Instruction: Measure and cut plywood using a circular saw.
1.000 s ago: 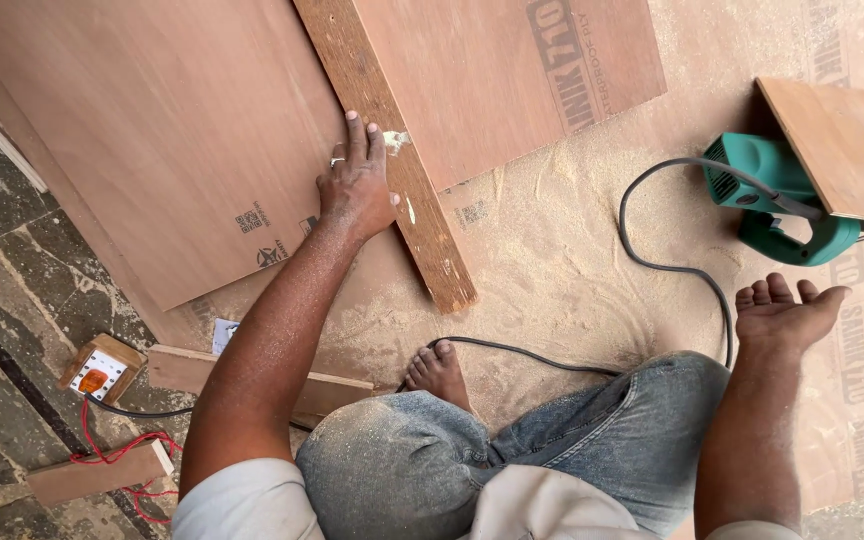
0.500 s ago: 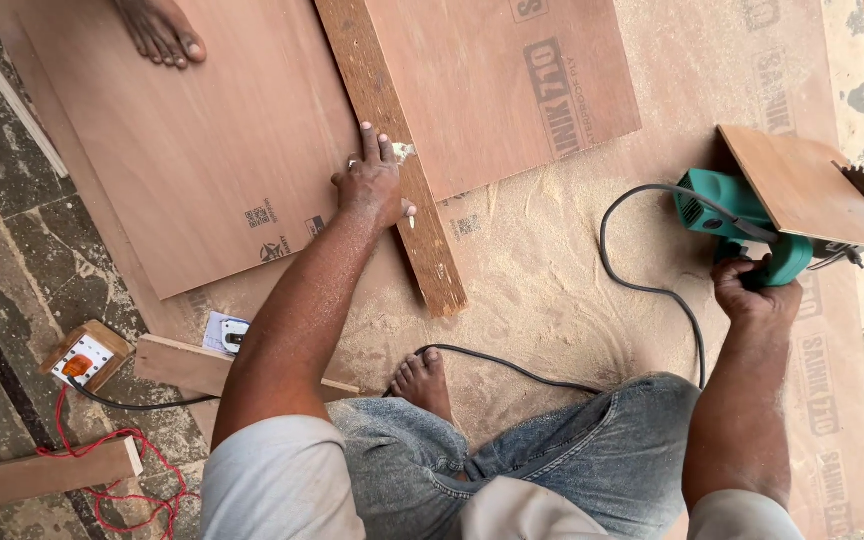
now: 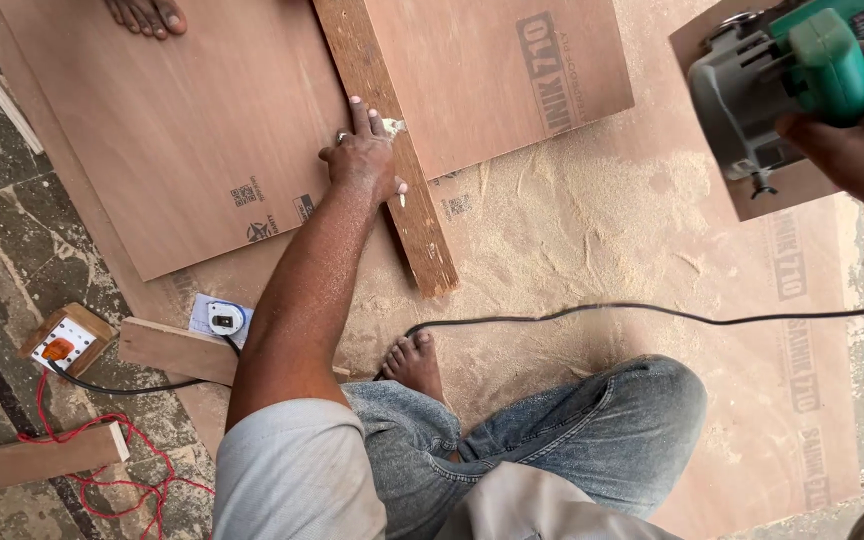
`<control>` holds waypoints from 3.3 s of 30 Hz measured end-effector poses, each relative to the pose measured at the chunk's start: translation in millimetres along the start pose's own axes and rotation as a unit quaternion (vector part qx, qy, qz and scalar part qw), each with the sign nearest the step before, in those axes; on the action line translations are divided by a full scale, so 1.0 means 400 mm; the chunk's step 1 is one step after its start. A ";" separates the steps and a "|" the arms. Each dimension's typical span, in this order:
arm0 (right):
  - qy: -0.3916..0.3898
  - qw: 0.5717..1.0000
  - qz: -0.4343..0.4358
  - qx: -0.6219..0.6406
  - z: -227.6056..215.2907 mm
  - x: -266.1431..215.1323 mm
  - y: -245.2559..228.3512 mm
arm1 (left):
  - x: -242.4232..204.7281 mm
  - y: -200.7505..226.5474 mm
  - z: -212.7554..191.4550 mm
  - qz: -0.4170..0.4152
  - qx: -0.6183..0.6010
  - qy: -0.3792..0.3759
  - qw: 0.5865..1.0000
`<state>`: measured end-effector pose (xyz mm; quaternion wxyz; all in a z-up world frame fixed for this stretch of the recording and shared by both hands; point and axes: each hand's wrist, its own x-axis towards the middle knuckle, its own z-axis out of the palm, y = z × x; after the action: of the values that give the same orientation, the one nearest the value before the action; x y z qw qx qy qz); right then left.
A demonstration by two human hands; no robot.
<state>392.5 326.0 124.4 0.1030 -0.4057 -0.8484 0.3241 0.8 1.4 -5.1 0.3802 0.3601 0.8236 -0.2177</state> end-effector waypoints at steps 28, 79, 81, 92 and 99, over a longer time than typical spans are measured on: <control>-0.162 0.953 0.215 0.142 0.589 -0.305 -0.288 | 0.093 -0.031 -0.149 0.007 -0.023 -0.151 0.988; -0.077 0.965 0.188 0.169 0.695 0.219 -0.491 | 0.133 -0.059 -0.117 0.036 -0.048 -0.169 0.984; -0.095 0.955 0.218 0.177 0.666 0.270 -0.552 | 0.131 -0.058 -0.120 0.034 -0.050 -0.164 0.985; -0.076 0.966 0.191 0.159 0.725 0.429 -0.569 | 0.098 -0.049 -0.200 0.031 -0.026 -0.199 0.979; -0.066 0.975 0.162 0.139 0.742 0.527 -0.600 | 0.093 -0.048 -0.217 0.039 -0.014 -0.206 0.978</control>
<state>-23.4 236.3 29.8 0.0489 -0.4972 -0.7229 0.4774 -71.2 59.6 20.9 0.5548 0.3337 0.7161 -0.2608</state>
